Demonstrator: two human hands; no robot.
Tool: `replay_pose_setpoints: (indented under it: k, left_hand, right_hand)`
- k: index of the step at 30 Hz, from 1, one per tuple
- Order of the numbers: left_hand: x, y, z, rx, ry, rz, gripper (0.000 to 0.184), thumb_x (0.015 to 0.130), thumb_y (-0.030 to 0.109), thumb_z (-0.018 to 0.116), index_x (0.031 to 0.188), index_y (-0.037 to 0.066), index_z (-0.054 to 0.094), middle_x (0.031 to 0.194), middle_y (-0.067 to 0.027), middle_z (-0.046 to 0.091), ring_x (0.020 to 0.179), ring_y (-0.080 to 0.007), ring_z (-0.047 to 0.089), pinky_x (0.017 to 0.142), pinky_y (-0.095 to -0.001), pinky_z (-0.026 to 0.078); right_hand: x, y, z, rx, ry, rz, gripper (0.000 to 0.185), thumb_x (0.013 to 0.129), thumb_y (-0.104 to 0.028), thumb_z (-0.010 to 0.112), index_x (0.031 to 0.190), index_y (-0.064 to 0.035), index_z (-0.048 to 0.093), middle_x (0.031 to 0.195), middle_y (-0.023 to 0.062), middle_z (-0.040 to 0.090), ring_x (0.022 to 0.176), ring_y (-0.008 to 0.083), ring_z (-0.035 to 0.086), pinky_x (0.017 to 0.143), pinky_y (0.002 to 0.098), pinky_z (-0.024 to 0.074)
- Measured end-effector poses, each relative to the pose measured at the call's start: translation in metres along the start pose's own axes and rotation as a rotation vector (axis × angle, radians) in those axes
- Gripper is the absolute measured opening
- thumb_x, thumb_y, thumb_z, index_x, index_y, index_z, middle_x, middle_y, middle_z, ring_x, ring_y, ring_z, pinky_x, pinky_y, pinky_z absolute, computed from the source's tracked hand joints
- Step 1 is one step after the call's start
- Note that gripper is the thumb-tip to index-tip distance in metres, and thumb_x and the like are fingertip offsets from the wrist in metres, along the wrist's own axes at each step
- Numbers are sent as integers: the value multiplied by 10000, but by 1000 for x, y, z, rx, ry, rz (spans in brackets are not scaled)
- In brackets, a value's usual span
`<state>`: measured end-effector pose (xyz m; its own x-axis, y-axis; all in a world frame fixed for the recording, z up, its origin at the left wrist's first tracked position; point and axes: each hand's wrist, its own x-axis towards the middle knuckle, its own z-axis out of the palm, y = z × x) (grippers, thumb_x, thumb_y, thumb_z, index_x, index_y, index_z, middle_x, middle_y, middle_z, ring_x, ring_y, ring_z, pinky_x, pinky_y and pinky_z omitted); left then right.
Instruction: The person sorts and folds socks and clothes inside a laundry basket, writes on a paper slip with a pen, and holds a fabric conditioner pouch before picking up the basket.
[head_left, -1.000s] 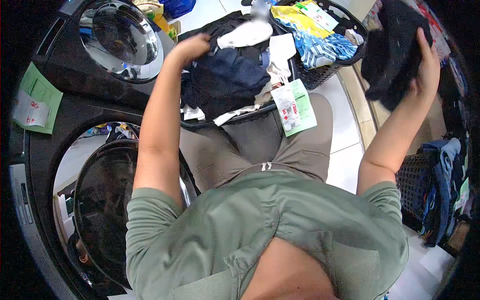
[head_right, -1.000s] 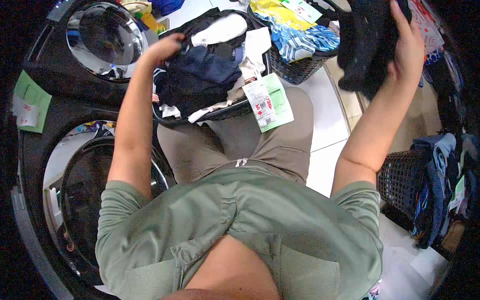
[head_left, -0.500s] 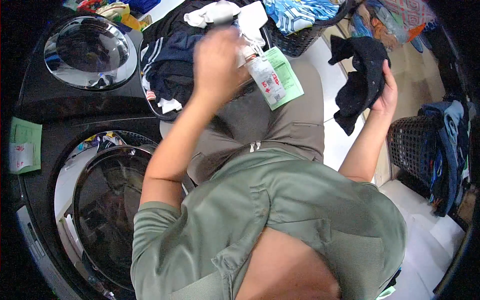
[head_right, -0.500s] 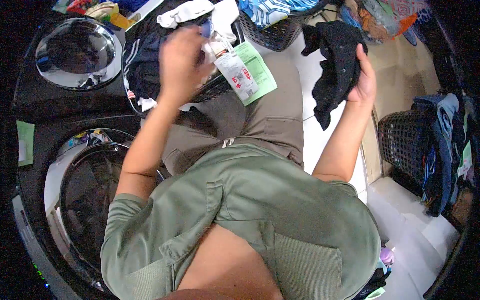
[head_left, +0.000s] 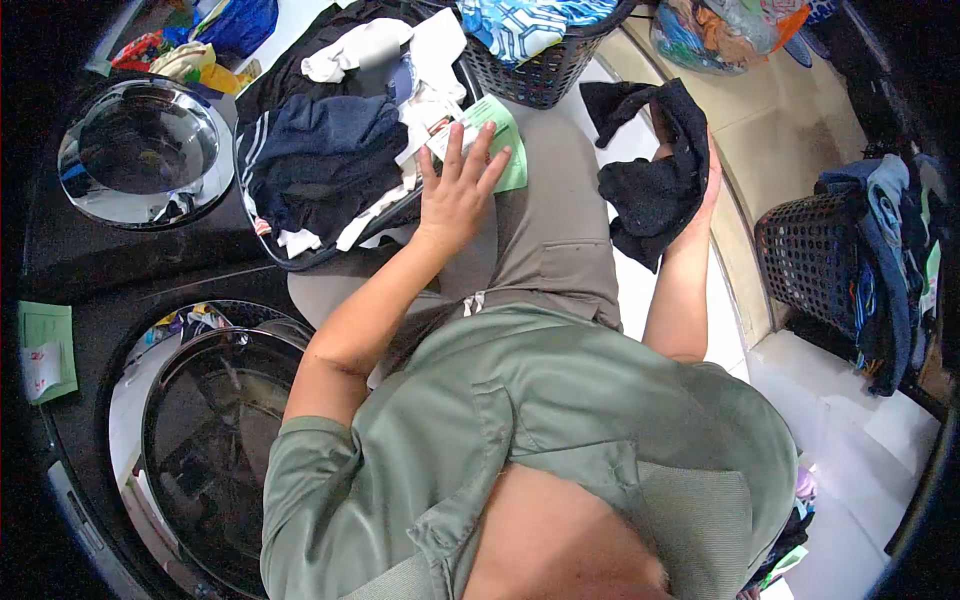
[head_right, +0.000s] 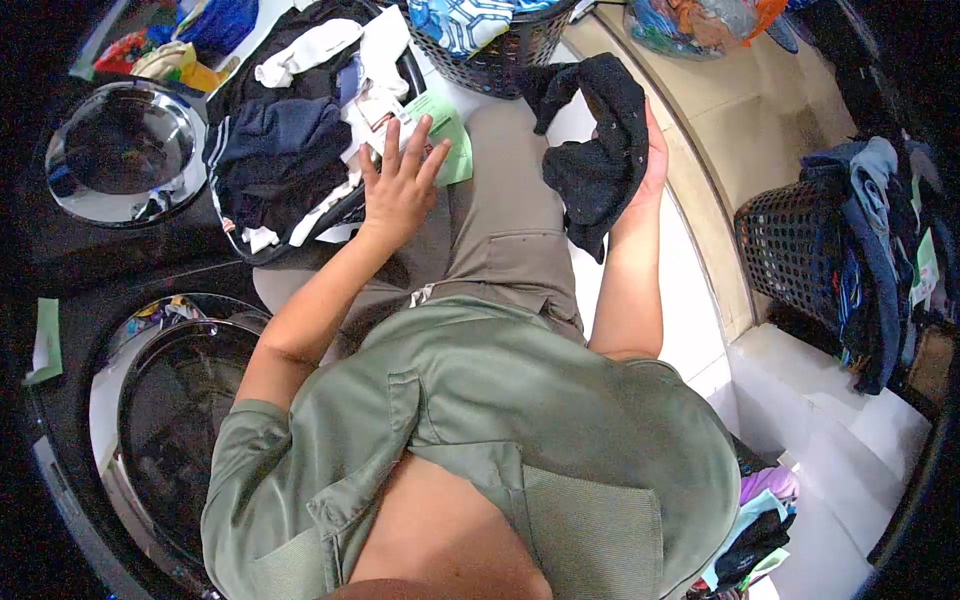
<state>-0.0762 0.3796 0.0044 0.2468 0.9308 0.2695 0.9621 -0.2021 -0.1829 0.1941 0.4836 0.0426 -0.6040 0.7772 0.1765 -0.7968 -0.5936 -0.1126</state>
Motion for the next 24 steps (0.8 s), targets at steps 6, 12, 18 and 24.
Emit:
replay_pose_setpoints:
  k: [6, 12, 18, 24]
  left_hand:
    - [3, -13, -10, -136, 162, 53, 320, 627, 187, 645, 931, 143, 555, 1333, -20, 363, 1259, -311, 268, 939, -587, 163]
    - [28, -51, -45, -826, 578, -302, 108, 749, 92, 566, 808, 7, 536, 900, -129, 606, 810, -255, 584, 749, -312, 442]
    - [40, -88, -52, -1063, 345, -645, 184, 784, 165, 589, 834, -11, 575, 695, -35, 578, 643, -77, 509, 594, -220, 420]
    - [43, -92, -51, -1076, 339, -650, 182, 776, 167, 600, 820, -9, 579, 689, -23, 569, 622, -68, 490, 577, -213, 407]
  right_hand:
    - [3, 8, 1, -80, 233, -151, 381, 890, -278, 409, 1151, -18, 507, 1128, 150, 548, 1037, 253, 531, 898, 382, 420]
    - [5, 7, 1, 2, 71, 43, 375, 883, -281, 430, 1137, -20, 518, 1110, 129, 563, 1010, 256, 545, 887, 384, 425]
    - [8, 8, 3, -19, 115, 40, 360, 876, -285, 444, 1098, -22, 545, 1053, 118, 594, 955, 247, 573, 857, 386, 444]
    - [6, 8, 7, -62, 86, 53, 328, 866, -261, 469, 1068, -20, 561, 1015, 113, 610, 924, 235, 587, 840, 379, 455]
